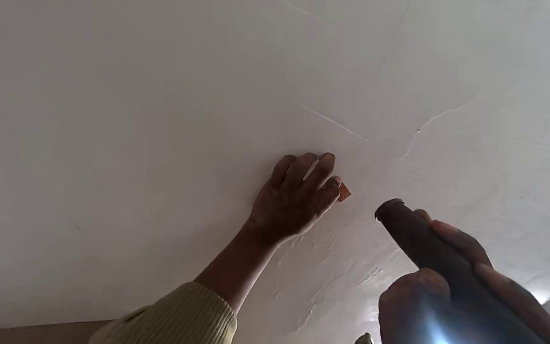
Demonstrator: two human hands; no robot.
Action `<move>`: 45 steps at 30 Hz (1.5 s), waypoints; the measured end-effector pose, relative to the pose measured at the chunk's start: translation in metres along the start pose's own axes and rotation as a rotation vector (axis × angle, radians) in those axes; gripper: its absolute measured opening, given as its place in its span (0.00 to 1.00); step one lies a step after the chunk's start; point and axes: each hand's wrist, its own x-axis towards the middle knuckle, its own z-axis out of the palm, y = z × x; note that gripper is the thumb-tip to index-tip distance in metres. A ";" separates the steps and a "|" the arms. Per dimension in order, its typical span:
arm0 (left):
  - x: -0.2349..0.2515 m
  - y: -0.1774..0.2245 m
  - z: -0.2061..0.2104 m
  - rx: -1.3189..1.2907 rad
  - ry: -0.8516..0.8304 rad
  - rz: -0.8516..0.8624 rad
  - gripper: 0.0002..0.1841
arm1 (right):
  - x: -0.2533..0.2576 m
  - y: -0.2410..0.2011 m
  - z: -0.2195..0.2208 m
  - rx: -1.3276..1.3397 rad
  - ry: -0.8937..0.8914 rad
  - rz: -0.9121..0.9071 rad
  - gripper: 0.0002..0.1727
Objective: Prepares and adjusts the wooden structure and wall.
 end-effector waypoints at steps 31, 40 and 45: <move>-0.277 0.308 -0.105 -1.318 -0.940 -1.973 0.09 | -0.190 -0.020 -0.306 -0.372 0.263 1.391 0.09; -0.314 0.324 -0.106 -0.794 -1.372 -2.035 0.10 | -0.221 -0.004 -0.338 -0.430 0.451 1.530 0.10; -0.324 0.371 -0.065 -0.742 -1.644 -2.084 0.13 | -0.241 -0.004 -0.350 -0.455 0.483 1.639 0.11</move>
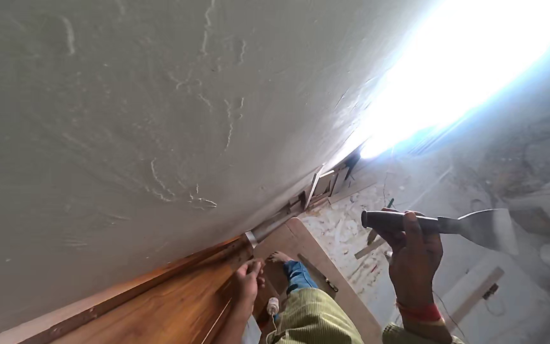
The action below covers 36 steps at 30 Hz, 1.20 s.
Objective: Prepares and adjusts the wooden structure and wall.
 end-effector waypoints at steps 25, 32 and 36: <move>0.010 -0.159 -0.108 0.306 -0.045 -0.289 0.27 | -0.007 0.026 0.047 -0.001 -0.046 0.159 0.14; -0.013 -0.151 -0.110 0.169 -0.055 -0.127 0.24 | -0.035 0.034 0.082 -0.073 -0.418 -0.005 0.12; -0.036 -0.139 -0.107 0.019 -0.024 -0.018 0.24 | -0.059 0.041 0.089 -0.227 -0.900 -0.125 0.16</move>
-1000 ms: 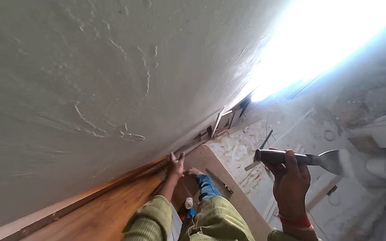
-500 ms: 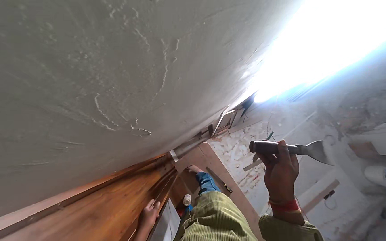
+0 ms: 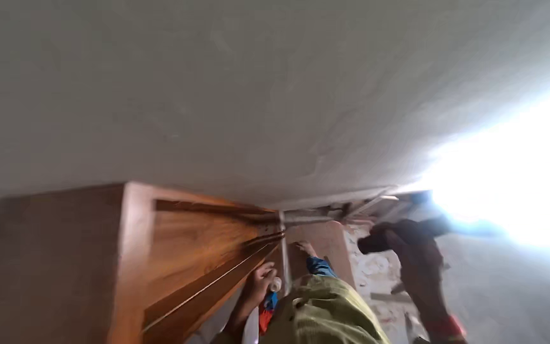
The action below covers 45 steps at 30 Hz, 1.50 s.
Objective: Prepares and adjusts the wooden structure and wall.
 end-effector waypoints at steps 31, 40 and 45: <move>-0.303 -0.060 -0.024 0.432 1.405 -0.120 0.33 | -0.113 -0.084 0.186 -0.214 -1.337 0.023 0.35; -0.366 -0.110 -0.011 0.141 1.219 0.405 0.28 | -0.250 -0.097 0.180 -0.136 -1.379 -0.303 0.23; -0.371 -0.113 0.018 -0.651 1.009 0.600 0.25 | -0.309 -0.084 0.176 -0.083 -1.398 -0.273 0.23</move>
